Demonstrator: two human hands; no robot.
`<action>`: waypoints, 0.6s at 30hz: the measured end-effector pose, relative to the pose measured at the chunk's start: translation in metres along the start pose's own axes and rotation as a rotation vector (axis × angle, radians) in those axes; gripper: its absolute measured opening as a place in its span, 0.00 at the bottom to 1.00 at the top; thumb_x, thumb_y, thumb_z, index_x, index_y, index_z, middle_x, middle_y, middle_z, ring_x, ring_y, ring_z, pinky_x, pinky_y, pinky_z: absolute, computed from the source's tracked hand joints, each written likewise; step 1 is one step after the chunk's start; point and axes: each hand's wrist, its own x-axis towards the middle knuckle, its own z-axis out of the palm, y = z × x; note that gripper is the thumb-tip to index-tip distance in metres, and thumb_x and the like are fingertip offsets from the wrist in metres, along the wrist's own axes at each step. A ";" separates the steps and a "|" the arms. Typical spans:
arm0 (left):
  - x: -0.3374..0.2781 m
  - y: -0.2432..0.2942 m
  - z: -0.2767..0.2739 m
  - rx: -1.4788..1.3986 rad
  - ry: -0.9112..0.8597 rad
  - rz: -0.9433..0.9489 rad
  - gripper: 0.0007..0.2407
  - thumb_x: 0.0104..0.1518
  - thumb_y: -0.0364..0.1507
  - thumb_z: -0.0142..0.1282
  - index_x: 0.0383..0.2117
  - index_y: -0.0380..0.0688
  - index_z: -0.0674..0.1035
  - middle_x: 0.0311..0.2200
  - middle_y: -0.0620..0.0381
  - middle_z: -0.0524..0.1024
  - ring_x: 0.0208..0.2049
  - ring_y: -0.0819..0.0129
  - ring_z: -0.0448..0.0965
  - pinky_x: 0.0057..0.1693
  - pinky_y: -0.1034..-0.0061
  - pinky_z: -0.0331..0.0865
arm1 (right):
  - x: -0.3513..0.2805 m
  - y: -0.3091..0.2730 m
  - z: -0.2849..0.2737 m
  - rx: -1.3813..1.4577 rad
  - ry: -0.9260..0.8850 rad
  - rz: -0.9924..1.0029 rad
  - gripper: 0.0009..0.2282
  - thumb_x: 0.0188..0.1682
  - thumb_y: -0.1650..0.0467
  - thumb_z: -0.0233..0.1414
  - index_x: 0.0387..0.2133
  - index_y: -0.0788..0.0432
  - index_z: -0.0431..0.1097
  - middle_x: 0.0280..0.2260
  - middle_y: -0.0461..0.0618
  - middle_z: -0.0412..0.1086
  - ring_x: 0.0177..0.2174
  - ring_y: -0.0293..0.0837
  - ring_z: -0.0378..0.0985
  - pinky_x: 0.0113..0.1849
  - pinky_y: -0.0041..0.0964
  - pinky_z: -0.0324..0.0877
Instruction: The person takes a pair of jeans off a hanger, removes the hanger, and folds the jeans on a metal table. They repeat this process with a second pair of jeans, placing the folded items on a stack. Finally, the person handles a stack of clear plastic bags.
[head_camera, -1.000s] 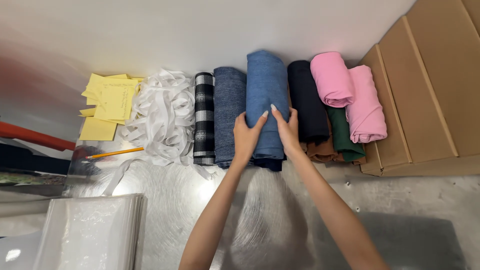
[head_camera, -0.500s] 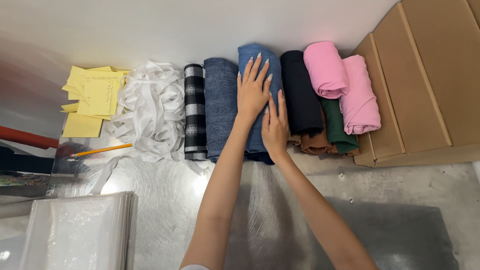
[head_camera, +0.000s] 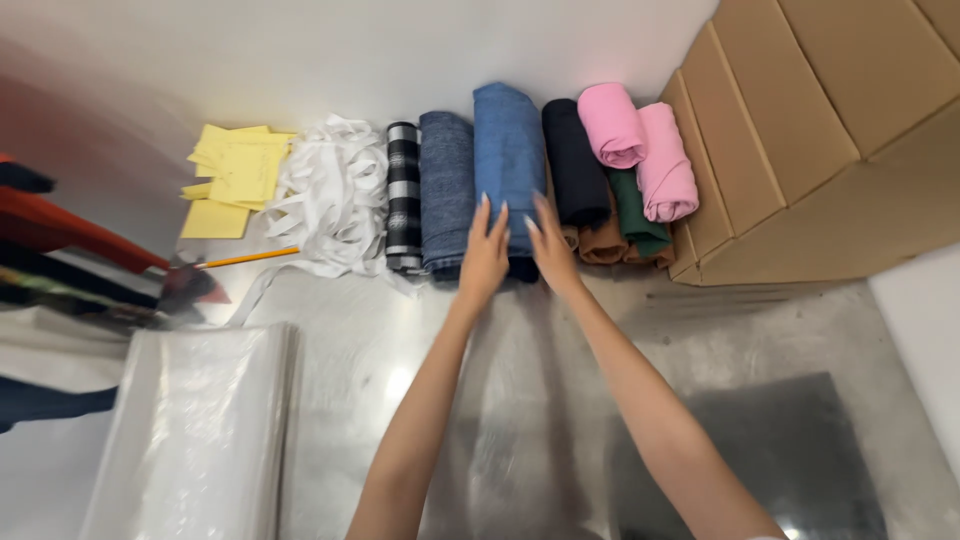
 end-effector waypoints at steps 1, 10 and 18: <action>-0.029 0.005 -0.007 0.007 -0.003 -0.004 0.20 0.66 0.26 0.46 0.66 0.48 0.67 0.70 0.38 0.50 0.69 0.39 0.54 0.66 0.41 0.60 | -0.059 0.033 0.001 0.008 -0.004 0.002 0.22 0.64 0.62 0.37 0.71 0.46 0.46 0.71 0.54 0.39 0.66 0.61 0.49 0.57 0.55 0.63; -0.248 -0.017 -0.017 0.267 -0.147 -0.082 0.18 0.65 0.26 0.45 0.62 0.42 0.70 0.66 0.47 0.63 0.68 0.56 0.60 0.72 0.59 0.49 | -0.260 0.052 -0.014 -0.702 0.152 0.067 0.19 0.56 0.70 0.47 0.62 0.49 0.65 0.67 0.51 0.57 0.64 0.52 0.59 0.61 0.54 0.54; -0.291 0.001 -0.031 0.267 -0.188 -0.021 0.18 0.65 0.26 0.46 0.62 0.44 0.71 0.65 0.50 0.65 0.68 0.59 0.62 0.72 0.60 0.50 | -0.355 -0.005 -0.010 -0.645 0.210 0.116 0.16 0.56 0.69 0.48 0.57 0.50 0.69 0.64 0.52 0.61 0.63 0.52 0.62 0.61 0.51 0.56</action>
